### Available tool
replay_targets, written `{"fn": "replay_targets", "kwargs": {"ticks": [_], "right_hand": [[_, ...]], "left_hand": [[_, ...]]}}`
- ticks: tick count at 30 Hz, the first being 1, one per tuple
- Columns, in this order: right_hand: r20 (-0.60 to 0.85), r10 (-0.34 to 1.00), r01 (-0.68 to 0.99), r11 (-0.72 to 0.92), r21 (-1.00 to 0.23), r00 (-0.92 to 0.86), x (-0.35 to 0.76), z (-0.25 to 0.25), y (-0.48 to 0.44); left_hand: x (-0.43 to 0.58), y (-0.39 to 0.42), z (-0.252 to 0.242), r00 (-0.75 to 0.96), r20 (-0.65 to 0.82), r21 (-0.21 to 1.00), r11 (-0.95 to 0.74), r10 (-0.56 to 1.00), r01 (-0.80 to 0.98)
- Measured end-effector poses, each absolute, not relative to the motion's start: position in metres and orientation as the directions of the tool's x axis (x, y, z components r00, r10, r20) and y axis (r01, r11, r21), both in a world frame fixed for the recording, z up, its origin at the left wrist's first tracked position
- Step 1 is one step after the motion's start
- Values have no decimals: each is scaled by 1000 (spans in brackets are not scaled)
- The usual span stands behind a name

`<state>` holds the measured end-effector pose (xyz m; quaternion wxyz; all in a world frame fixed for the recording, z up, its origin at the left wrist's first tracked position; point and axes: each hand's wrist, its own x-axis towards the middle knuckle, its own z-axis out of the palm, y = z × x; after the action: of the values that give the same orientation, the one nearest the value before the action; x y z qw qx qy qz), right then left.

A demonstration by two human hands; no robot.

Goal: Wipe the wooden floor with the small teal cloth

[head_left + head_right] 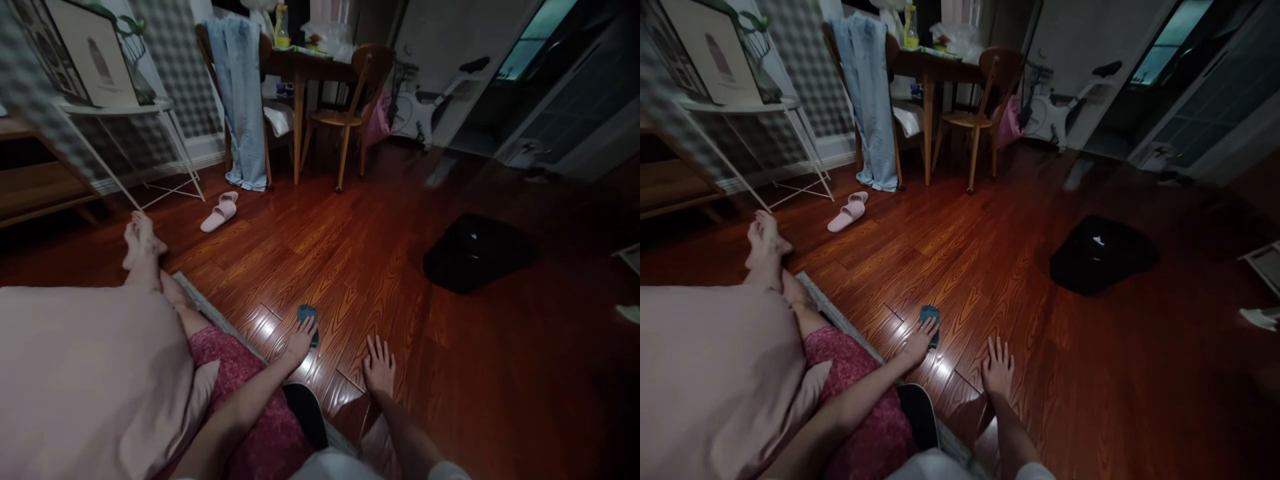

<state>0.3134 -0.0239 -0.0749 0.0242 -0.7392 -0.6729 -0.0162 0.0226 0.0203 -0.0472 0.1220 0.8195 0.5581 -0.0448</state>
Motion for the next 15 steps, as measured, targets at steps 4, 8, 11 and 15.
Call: {"fn": "replay_targets", "kwargs": {"ticks": [4,8,11,15], "right_hand": [[64,994,996,-86,-8,86,314,-76,-23],[57,994,996,-90,-22,91,313,-75,-23],[55,993,995,-98,-34,100,313,-75,-23],[66,994,996,-85,-35,88,314,-77,-23]], "left_hand": [[-14,39,-33,149,-189,133,-125,971,983],[-51,41,-23,-129,-186,58,142,974,988],[-38,27,-24,-63,-220,65,79,973,995],[20,-2,-32,316,-315,187,-267,895,945]]}}
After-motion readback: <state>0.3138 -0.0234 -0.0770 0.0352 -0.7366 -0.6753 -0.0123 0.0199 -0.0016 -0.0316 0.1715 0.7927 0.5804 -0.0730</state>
